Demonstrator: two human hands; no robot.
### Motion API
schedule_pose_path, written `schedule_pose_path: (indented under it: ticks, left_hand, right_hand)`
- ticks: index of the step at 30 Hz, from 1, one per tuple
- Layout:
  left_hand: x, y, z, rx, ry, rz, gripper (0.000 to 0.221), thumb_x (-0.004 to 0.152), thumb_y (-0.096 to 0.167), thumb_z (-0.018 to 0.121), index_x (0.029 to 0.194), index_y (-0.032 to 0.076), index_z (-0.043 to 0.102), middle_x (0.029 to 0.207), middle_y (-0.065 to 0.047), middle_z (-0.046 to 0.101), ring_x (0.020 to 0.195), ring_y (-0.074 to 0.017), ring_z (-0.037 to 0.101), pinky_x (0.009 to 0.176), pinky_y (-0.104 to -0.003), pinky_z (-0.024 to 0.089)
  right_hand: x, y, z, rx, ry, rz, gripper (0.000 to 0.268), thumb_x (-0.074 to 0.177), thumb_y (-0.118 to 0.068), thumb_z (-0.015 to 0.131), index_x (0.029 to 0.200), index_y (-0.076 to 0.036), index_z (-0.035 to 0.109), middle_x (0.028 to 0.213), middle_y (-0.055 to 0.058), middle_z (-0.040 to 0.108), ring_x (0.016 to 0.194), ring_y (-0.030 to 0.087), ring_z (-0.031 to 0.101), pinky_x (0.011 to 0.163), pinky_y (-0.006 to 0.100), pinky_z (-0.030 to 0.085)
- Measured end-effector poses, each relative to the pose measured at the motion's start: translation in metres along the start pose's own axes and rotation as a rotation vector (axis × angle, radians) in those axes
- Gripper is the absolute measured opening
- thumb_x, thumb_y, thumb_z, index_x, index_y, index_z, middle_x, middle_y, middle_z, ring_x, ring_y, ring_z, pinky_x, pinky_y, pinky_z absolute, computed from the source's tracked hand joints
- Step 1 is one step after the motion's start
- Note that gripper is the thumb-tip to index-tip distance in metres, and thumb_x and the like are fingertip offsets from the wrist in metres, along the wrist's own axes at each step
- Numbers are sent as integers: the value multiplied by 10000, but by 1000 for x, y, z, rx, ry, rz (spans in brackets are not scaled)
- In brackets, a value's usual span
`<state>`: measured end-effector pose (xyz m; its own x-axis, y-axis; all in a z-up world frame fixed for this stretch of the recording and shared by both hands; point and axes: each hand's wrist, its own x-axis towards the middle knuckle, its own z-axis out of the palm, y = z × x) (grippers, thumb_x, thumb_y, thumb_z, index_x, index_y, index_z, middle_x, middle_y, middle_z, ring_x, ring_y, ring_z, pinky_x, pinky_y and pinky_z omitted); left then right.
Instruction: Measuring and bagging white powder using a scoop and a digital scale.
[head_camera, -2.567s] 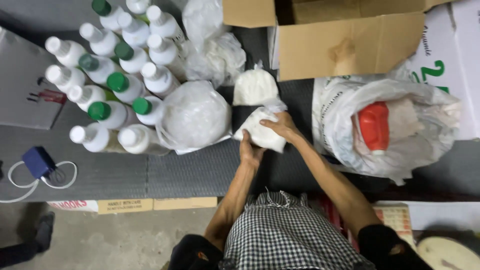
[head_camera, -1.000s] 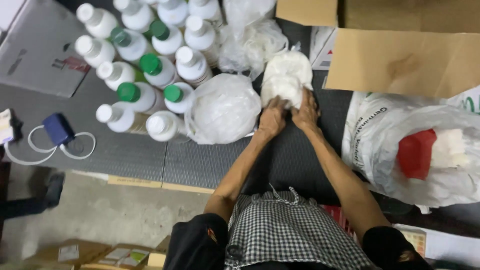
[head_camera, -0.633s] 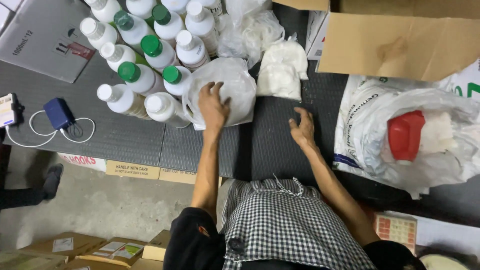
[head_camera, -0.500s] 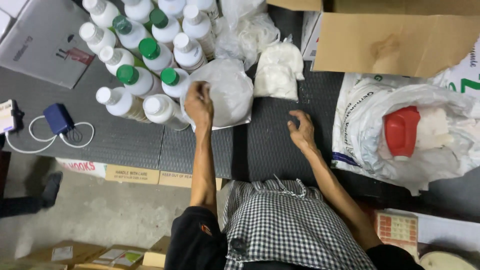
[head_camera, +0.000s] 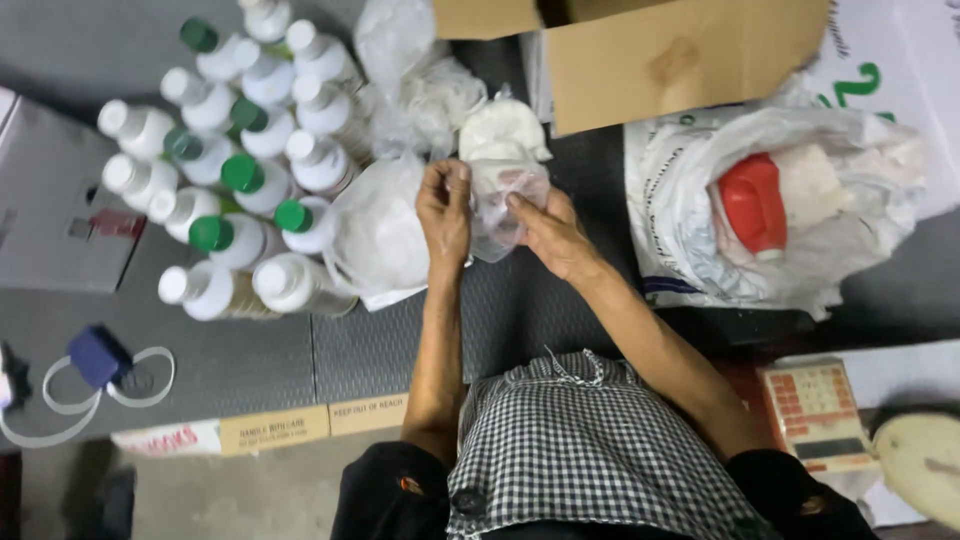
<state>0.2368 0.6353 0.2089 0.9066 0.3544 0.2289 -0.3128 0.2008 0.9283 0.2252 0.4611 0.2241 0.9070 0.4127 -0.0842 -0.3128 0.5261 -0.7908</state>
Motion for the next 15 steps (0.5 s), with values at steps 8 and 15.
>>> schedule_pose_path:
  ticks: [8, 15]
  left_hand:
    - [-14, -16, 38, 165, -723, -288, 222, 905, 137, 780, 1080, 48, 677, 857, 80, 659, 736, -25, 555, 646, -208, 467]
    - [-38, -61, 93, 430, -604, -22, 120, 995, 155, 658, 988, 46, 706, 761, 31, 650, 678, -48, 555, 624, -236, 477]
  right_hand:
    - [-33, -34, -96, 434, 97, -143, 183, 1006, -224, 617, 1070, -61, 668, 1039, 90, 738, 990, 218, 712, 933, 404, 571]
    - [-117, -15, -134, 185, 521, -289, 149, 981, -163, 670, 1090, -62, 677, 999, 37, 694, 925, 169, 665, 856, 371, 565]
